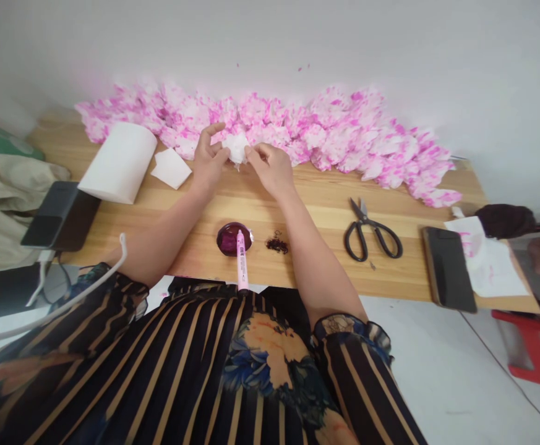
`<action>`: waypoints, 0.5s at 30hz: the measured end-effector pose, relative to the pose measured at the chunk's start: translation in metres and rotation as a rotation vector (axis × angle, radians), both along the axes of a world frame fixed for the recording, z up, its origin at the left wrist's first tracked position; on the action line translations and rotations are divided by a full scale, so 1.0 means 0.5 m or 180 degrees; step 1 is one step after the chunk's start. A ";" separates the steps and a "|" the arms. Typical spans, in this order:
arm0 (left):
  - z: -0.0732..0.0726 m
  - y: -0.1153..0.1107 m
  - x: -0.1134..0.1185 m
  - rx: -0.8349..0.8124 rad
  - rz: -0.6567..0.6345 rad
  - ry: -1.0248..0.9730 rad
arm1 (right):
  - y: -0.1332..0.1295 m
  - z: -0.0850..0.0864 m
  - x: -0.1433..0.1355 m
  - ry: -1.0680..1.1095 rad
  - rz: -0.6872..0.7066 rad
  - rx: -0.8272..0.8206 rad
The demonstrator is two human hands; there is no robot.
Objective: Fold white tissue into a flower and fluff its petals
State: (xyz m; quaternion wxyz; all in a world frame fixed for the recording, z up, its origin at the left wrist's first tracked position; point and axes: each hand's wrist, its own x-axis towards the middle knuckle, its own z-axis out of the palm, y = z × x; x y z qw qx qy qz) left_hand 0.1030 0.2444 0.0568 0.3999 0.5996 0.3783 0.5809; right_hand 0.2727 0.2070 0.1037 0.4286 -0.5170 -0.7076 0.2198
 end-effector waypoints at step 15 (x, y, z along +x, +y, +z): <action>0.005 -0.003 0.010 -0.0086 -0.0066 -0.0029 | 0.012 -0.007 0.003 0.0422 -0.0006 0.0106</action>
